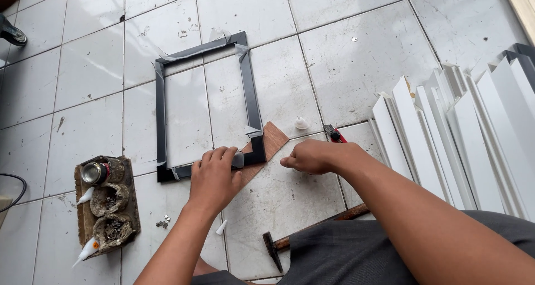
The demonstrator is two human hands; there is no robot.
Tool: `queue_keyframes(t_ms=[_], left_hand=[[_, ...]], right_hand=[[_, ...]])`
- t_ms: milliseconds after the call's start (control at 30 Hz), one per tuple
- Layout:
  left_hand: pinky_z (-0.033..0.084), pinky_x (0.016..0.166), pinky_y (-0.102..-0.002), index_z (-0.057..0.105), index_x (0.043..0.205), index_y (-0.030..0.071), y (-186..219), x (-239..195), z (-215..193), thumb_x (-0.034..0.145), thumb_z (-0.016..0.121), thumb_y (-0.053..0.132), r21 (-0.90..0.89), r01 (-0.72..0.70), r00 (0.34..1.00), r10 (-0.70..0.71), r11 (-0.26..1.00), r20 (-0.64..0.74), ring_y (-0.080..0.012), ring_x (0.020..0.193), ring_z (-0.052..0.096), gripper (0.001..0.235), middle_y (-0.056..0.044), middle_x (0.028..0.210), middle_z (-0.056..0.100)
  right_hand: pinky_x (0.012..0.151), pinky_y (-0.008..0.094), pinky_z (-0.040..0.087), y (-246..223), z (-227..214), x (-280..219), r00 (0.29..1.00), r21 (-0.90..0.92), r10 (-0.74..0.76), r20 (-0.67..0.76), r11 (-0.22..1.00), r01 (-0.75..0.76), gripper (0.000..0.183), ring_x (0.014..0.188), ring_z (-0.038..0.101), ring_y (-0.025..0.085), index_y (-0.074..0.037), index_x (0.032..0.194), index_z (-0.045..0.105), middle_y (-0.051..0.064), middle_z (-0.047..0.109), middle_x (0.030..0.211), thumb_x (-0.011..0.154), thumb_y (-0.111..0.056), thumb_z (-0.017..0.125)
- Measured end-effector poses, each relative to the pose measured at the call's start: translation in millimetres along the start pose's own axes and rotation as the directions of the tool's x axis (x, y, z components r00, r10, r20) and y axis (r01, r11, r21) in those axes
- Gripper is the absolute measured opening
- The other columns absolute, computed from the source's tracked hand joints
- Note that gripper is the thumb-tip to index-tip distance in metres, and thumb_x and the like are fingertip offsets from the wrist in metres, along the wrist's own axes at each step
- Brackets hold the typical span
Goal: Assembling a black rectangular frame by gluing profiles together and trimming excess material with a utility knife.
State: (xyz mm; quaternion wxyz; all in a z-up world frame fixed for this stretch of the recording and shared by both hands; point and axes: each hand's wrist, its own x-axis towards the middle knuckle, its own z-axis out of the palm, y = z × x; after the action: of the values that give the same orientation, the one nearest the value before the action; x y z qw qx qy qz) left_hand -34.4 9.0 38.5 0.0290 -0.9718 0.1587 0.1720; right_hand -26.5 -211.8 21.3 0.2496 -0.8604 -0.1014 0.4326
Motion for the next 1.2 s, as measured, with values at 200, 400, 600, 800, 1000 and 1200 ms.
queue_keyframes(t_ms=[200,400,600,800,1000,1200], left_hand=[[0.039,0.088,-0.046,0.048,0.119,0.017,-4,3,16,0.081,0.055,0.014,0.011,-0.076,0.996,0.077,0.997,-0.055,-0.0263,0.106,0.049,0.039,-0.006,0.107,0.055],[0.043,0.082,-0.045,0.052,0.116,0.016,-9,7,25,0.080,0.059,0.011,-0.041,-0.127,0.987,0.122,0.991,-0.106,-0.0274,0.100,0.053,0.037,-0.010,0.102,0.058],[0.044,0.079,-0.044,0.055,0.113,0.016,-11,10,36,0.077,0.062,0.009,-0.056,-0.155,0.976,0.144,0.986,-0.163,-0.0276,0.097,0.053,0.037,-0.009,0.100,0.057],[0.044,0.078,-0.042,0.058,0.108,0.018,-13,10,42,0.075,0.064,0.009,-0.049,-0.156,0.968,0.143,0.987,-0.207,-0.0259,0.095,0.052,0.034,-0.006,0.095,0.057],[0.044,0.077,-0.042,0.060,0.105,0.019,-10,12,45,0.074,0.065,0.011,-0.022,-0.194,0.951,0.183,0.981,-0.249,-0.0243,0.094,0.053,0.033,-0.004,0.093,0.059],[0.043,0.078,-0.042,0.062,0.099,0.017,-7,17,49,0.073,0.067,0.010,-0.008,-0.239,0.931,0.227,0.971,-0.286,-0.0249,0.095,0.052,0.028,-0.004,0.093,0.060]], right_hand=[[0.083,0.040,0.047,-6,1,-6,0.995,-0.084,0.103,0.007,0.991,-0.102,0.044,0.094,0.060,0.031,-0.009,0.094,0.068,0.016,0.064,0.090,0.087,-0.038,0.035],[0.077,0.040,0.048,-22,3,-11,0.993,-0.024,0.101,-0.065,0.994,-0.103,0.042,0.089,0.061,0.034,-0.004,0.085,0.065,0.019,0.064,0.085,0.084,-0.034,0.036],[0.043,0.025,0.054,-20,12,-6,0.985,0.200,0.148,-0.085,0.971,-0.129,0.028,0.050,0.062,0.018,-0.007,0.084,0.058,0.010,0.061,0.064,0.086,-0.028,0.040],[0.054,0.035,0.055,-38,12,-14,0.978,0.031,0.077,-0.195,0.997,-0.073,0.027,0.049,0.063,0.022,-0.009,0.092,0.057,0.007,0.060,0.052,0.086,-0.025,0.036],[0.074,0.045,0.050,-32,21,1,0.966,-0.170,-0.001,-0.258,0.984,-0.044,0.030,0.083,0.063,0.037,-0.013,0.098,0.056,0.018,0.064,0.082,0.087,-0.027,0.032],[0.073,0.048,0.049,-29,24,6,0.962,-0.211,-0.057,-0.265,0.977,0.000,0.029,0.080,0.061,0.040,-0.011,0.089,0.057,0.019,0.064,0.078,0.084,-0.028,0.033]])
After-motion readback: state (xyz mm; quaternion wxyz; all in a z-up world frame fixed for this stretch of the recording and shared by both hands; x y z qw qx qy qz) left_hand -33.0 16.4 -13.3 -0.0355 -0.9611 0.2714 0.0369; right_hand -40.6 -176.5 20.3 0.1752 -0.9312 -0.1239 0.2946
